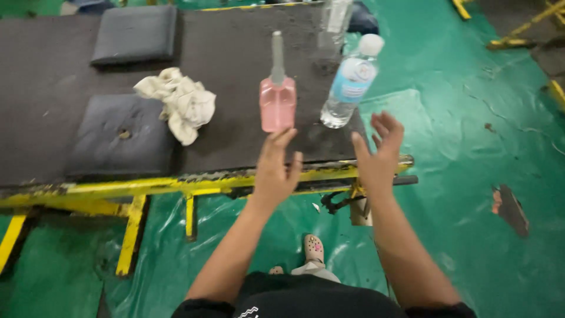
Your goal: Cleaning and sanitizing various gym equipment pieces using a spray bottle and cloth.
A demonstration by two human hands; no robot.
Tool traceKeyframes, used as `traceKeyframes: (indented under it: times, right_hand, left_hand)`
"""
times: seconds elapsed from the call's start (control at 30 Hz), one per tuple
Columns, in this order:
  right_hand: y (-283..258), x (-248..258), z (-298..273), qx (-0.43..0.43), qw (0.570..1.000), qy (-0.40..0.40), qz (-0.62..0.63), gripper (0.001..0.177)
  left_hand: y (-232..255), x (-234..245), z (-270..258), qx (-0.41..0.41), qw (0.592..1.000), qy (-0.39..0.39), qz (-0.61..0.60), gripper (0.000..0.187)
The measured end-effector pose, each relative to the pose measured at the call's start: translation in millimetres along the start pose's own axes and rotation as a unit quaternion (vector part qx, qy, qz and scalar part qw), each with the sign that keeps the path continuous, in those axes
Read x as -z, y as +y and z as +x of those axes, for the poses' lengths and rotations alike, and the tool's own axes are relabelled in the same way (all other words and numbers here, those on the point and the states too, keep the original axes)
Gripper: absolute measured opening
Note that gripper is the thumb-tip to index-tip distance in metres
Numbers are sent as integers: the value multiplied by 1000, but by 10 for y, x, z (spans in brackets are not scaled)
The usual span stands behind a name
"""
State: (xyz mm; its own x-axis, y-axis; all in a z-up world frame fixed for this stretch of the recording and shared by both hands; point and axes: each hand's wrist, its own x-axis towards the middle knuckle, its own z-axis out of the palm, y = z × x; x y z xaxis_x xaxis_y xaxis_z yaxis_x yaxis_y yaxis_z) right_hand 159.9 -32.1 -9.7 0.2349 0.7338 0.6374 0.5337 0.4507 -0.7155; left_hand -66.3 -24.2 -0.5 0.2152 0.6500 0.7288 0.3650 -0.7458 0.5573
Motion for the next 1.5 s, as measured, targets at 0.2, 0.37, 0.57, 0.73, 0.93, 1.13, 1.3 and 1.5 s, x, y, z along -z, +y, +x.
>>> traceKeyframes:
  times: [0.2,0.37,0.57,0.73,0.93,1.13,1.3,1.5]
  right_hand:
    - [-646,-646,-363,30,996,-76,33,35]
    - [-973,-1179,-193,75,963,-209,151,32]
    - [-828,-1299,216,160,987,-4,20,80]
    - [-528,-1424,536,166,985,-26,36,116]
    - [-218,-1485,903,168,985,-44,4,97]
    - [-594,-1331,940,150,983,-57,-85,88]
    - [-998,-1436,785,146,985,-39,-79,63]
    - [-1944,-1675,272,44,976,-130,170,23]
  left_hand:
    - [-372,734,-261,34,985,135,99,36]
    - [-522,1141,-431,122,968,184,119,39]
    - [-655,1330,-445,126,947,212,205,46]
    - [-771,1427,-370,132,919,192,318,53]
    - [-1062,1432,-132,189,903,95,373,96]
    - [-886,1565,445,216,875,-65,429,108]
    - [-1686,1563,433,225,892,-90,383,62]
    - [-2226,2389,316,145,971,96,165,68]
